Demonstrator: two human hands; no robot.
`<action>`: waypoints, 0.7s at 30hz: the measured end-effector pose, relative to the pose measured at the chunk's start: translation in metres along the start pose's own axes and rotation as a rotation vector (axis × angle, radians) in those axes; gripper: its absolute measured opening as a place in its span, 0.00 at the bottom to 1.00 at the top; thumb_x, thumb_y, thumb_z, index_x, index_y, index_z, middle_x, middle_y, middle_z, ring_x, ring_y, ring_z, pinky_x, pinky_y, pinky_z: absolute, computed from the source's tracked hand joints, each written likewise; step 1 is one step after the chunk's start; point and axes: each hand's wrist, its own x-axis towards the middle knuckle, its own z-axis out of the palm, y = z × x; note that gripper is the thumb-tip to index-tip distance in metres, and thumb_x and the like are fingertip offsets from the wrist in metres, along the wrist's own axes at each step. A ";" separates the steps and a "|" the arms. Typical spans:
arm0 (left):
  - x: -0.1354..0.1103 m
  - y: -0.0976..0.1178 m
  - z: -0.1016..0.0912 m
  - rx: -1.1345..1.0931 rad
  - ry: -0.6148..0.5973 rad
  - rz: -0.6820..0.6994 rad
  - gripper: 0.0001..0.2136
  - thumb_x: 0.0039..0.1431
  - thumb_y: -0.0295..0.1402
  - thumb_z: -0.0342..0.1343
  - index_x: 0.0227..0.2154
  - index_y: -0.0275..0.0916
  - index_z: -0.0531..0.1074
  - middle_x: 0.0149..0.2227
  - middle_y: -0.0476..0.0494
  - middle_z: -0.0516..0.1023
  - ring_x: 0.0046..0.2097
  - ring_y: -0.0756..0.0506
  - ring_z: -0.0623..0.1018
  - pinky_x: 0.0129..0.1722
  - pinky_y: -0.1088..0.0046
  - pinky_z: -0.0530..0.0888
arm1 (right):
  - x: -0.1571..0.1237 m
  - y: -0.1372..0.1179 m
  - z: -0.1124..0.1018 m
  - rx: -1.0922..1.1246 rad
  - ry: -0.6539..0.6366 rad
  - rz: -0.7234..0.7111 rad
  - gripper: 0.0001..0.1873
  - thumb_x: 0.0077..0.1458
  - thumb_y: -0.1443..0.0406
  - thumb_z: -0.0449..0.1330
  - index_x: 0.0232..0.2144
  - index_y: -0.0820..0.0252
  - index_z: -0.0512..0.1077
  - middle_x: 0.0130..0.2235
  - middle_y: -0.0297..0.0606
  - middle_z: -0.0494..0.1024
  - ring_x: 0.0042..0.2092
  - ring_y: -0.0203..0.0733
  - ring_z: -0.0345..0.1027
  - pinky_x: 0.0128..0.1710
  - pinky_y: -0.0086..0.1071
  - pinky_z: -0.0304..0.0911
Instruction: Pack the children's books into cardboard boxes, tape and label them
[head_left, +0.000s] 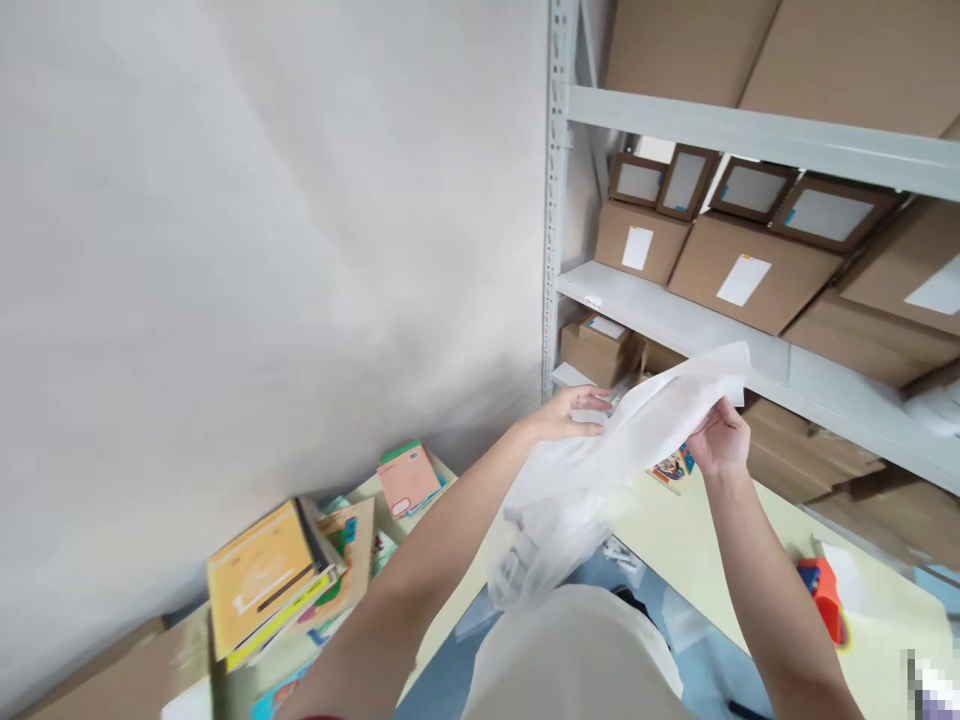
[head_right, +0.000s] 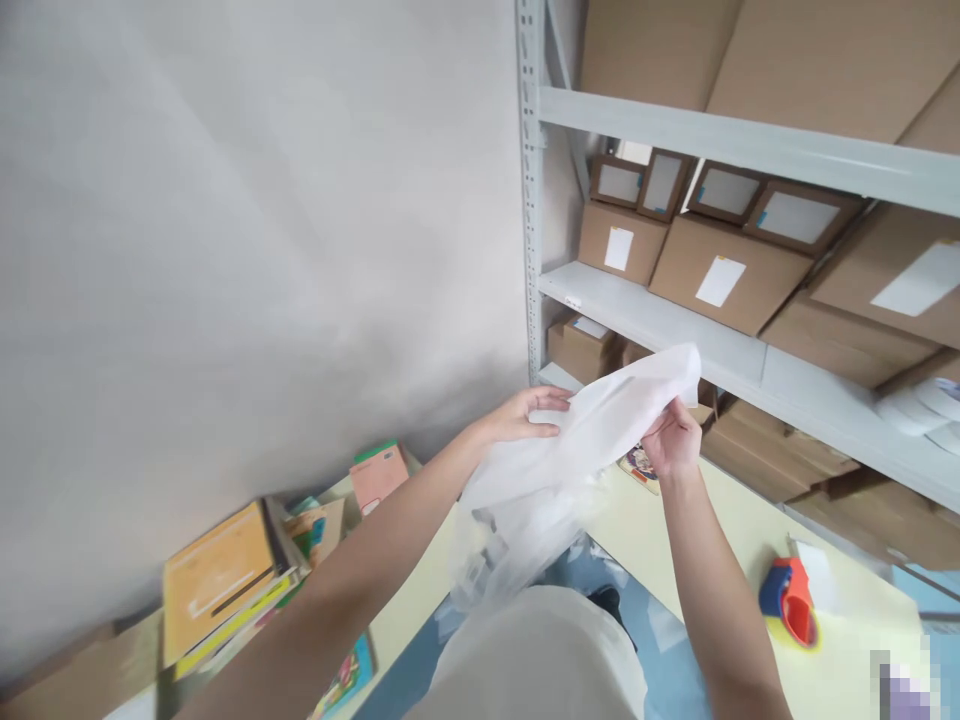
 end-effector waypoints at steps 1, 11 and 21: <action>0.006 0.005 0.009 -0.022 -0.065 -0.025 0.31 0.43 0.46 0.71 0.50 0.38 0.73 0.47 0.37 0.81 0.52 0.38 0.78 0.52 0.60 0.73 | -0.001 -0.004 -0.008 0.001 0.044 -0.028 0.11 0.58 0.64 0.56 0.40 0.55 0.76 0.42 0.36 0.84 0.52 0.42 0.76 0.58 0.42 0.67; 0.050 -0.008 0.107 0.000 -0.218 -0.134 0.14 0.52 0.44 0.60 0.23 0.38 0.69 0.24 0.50 0.73 0.28 0.49 0.73 0.31 0.73 0.68 | -0.055 -0.031 -0.114 -0.083 0.390 -0.086 0.11 0.57 0.61 0.56 0.40 0.56 0.75 0.42 0.38 0.83 0.50 0.43 0.76 0.54 0.41 0.70; 0.119 -0.030 0.158 0.509 -0.159 -0.016 0.04 0.56 0.35 0.62 0.32 0.42 0.75 0.29 0.46 0.77 0.38 0.40 0.78 0.45 0.66 0.70 | -0.158 -0.022 -0.221 -0.562 0.866 0.085 0.22 0.41 0.64 0.63 0.41 0.52 0.64 0.36 0.29 0.76 0.31 0.35 0.72 0.34 0.35 0.75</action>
